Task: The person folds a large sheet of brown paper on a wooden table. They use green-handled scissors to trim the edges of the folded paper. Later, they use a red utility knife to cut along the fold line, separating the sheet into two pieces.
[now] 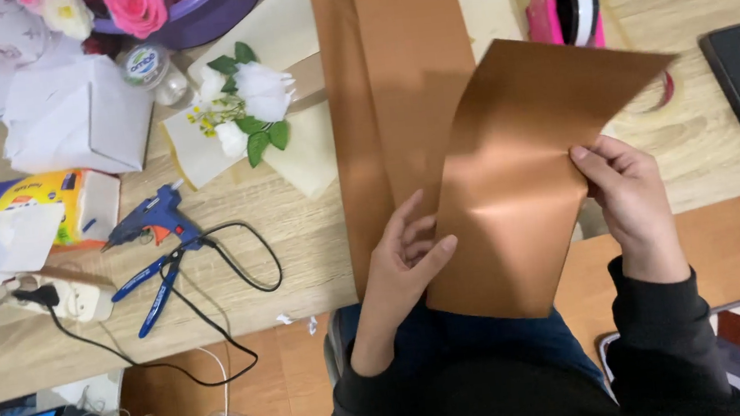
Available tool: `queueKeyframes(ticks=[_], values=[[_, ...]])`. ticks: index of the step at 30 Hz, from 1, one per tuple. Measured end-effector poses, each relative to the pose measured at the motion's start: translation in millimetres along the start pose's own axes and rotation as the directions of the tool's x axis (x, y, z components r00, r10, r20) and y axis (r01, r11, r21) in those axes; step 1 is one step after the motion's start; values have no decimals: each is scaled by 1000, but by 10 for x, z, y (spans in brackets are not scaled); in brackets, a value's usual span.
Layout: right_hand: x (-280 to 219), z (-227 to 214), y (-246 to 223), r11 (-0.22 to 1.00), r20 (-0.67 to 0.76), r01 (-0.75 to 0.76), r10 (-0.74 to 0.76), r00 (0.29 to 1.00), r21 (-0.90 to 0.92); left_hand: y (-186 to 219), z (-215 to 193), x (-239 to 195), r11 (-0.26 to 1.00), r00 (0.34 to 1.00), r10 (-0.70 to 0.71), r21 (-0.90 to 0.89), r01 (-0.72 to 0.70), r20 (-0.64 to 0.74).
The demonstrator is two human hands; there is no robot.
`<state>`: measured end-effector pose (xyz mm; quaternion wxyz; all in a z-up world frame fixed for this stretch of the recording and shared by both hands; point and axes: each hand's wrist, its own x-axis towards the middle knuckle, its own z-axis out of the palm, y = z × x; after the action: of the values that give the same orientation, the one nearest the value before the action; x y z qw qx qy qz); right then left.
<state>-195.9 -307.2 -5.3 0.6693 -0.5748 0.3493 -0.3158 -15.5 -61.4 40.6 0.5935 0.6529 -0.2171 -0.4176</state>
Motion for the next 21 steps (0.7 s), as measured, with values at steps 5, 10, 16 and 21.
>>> queueKeyframes(ticks=[5,10,16,21], values=[[77,-4,-99,997,-60,55,-59,996,-56,140,219,104,985,990,-6,173,-18,138],[377,-6,-240,798,-176,375,-502,847,-472,20,57,333,985,994,83,145,-93,73],[722,168,-115,700,-146,298,-500,854,-649,196,-133,733,984,983,174,29,-175,53],[1024,-14,299,517,-239,153,-612,754,-842,-150,215,1366,923,923,378,-108,-370,68]])
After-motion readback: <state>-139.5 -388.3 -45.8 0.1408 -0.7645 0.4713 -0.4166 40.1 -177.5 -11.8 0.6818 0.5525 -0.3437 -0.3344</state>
